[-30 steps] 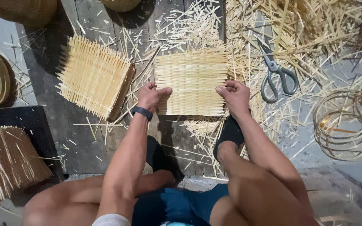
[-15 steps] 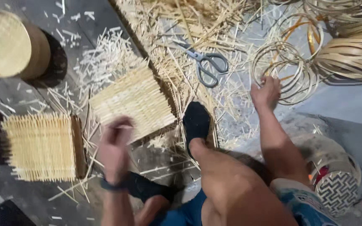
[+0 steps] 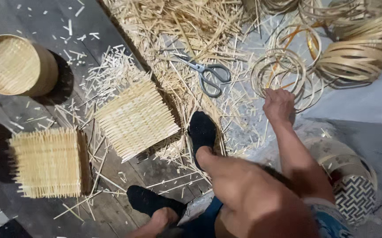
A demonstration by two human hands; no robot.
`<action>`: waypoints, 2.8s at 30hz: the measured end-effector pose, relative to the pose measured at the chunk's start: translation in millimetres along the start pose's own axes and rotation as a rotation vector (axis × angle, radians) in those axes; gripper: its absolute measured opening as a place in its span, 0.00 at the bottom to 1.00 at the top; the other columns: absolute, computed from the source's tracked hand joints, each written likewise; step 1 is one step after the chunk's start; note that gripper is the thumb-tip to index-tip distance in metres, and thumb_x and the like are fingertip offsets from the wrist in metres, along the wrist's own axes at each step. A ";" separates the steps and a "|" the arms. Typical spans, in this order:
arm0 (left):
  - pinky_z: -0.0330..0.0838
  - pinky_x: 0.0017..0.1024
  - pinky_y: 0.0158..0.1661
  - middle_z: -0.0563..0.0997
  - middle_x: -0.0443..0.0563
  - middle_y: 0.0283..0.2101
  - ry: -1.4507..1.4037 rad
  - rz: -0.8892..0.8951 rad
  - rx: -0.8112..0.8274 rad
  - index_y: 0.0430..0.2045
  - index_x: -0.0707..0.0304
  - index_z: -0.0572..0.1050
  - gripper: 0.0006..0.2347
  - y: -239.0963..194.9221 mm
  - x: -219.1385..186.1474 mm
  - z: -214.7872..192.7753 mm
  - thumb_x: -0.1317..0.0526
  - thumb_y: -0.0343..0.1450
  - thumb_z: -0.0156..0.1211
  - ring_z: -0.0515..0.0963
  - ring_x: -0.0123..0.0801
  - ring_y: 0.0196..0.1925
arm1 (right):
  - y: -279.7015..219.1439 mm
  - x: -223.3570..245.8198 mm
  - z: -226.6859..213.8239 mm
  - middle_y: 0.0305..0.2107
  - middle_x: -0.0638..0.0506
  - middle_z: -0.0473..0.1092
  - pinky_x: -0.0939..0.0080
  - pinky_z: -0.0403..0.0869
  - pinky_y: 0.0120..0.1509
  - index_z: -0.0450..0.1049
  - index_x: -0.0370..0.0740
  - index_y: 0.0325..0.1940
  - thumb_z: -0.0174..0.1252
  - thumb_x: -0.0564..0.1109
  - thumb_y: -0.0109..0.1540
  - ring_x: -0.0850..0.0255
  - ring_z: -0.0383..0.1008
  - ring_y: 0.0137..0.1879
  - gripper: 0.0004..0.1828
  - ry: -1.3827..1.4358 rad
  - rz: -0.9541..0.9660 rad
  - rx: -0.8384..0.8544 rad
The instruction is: The person places a circular bamboo frame onto a flat woven mat, then uses shears to trim the excess mat material around the frame. The person repeats this process multiple times, stacking the finished circular bases.
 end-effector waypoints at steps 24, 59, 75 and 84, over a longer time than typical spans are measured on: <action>0.47 0.22 0.17 0.64 0.39 0.16 -1.527 -0.224 -0.581 0.26 0.61 0.74 0.12 -53.3 67.1 -122.3 0.53 0.75 0.57 0.57 0.21 0.15 | 128.6 339.2 -156.8 0.19 0.49 0.70 0.60 0.69 0.27 0.77 0.36 0.30 0.53 0.65 0.68 0.62 0.66 0.22 0.30 1.034 0.160 0.890; 0.69 0.24 0.20 0.78 0.44 0.21 -0.997 -0.554 -1.121 0.25 0.60 0.76 0.03 -60.8 261.5 -82.6 0.64 0.64 0.63 0.76 0.24 0.20 | 71.4 331.7 55.5 0.30 0.50 0.80 0.66 0.76 0.40 0.82 0.37 0.41 0.69 0.44 0.56 0.66 0.79 0.34 0.12 0.889 0.206 0.530; 0.79 0.30 0.38 0.86 0.57 0.28 -0.119 -0.778 -0.935 0.27 0.63 0.86 0.08 -67.5 315.8 -65.0 0.62 0.58 0.72 0.86 0.38 0.30 | 53.4 320.8 130.9 0.29 0.45 0.80 0.59 0.77 0.44 0.84 0.40 0.38 0.73 0.44 0.53 0.56 0.81 0.34 0.11 0.624 0.087 0.466; 0.80 0.28 0.36 0.86 0.54 0.27 -0.070 -0.833 -0.878 0.26 0.62 0.86 0.12 -63.1 337.7 -67.6 0.62 0.52 0.77 0.86 0.35 0.28 | 53.1 321.1 126.2 0.29 0.46 0.80 0.59 0.77 0.45 0.84 0.40 0.38 0.72 0.44 0.54 0.56 0.81 0.34 0.10 0.657 0.108 0.488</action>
Point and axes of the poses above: each hand's wrist, its own y-axis towards the middle knuckle, its own z-axis out of the palm, x = y × z, the point moved 6 cm from there along y, towards the middle knuckle
